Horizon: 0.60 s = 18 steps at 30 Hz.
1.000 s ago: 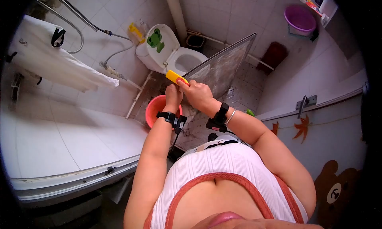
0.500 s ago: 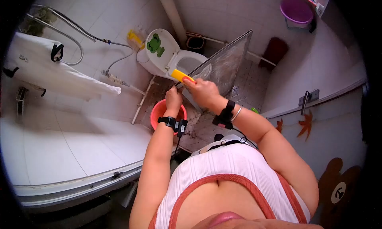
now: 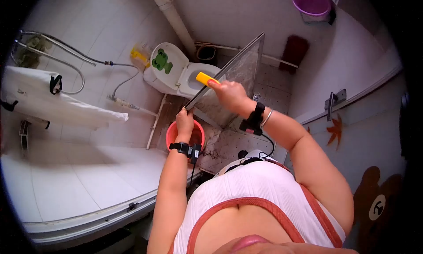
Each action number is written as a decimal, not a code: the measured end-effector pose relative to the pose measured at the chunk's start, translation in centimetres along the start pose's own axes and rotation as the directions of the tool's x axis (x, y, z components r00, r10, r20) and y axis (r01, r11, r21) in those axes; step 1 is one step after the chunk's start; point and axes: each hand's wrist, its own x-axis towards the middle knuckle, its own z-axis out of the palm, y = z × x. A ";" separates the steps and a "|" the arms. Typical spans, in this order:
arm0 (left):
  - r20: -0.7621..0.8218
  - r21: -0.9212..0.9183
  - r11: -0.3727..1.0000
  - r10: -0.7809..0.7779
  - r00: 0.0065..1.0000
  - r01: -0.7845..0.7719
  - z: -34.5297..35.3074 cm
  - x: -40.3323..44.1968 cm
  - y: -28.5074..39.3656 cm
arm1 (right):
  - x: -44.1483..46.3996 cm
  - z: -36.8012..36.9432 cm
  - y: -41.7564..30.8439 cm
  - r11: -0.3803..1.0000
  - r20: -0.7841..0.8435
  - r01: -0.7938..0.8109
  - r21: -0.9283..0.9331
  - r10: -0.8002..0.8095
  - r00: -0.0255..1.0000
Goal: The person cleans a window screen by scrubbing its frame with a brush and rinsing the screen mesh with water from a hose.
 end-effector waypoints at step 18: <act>-0.013 -0.032 0.999 0.032 0.999 -0.032 0.3 -0.9 0.0 | 2.8 -2.6 14.4 0.907 -0.094 -0.306 -0.290 0.292 0.952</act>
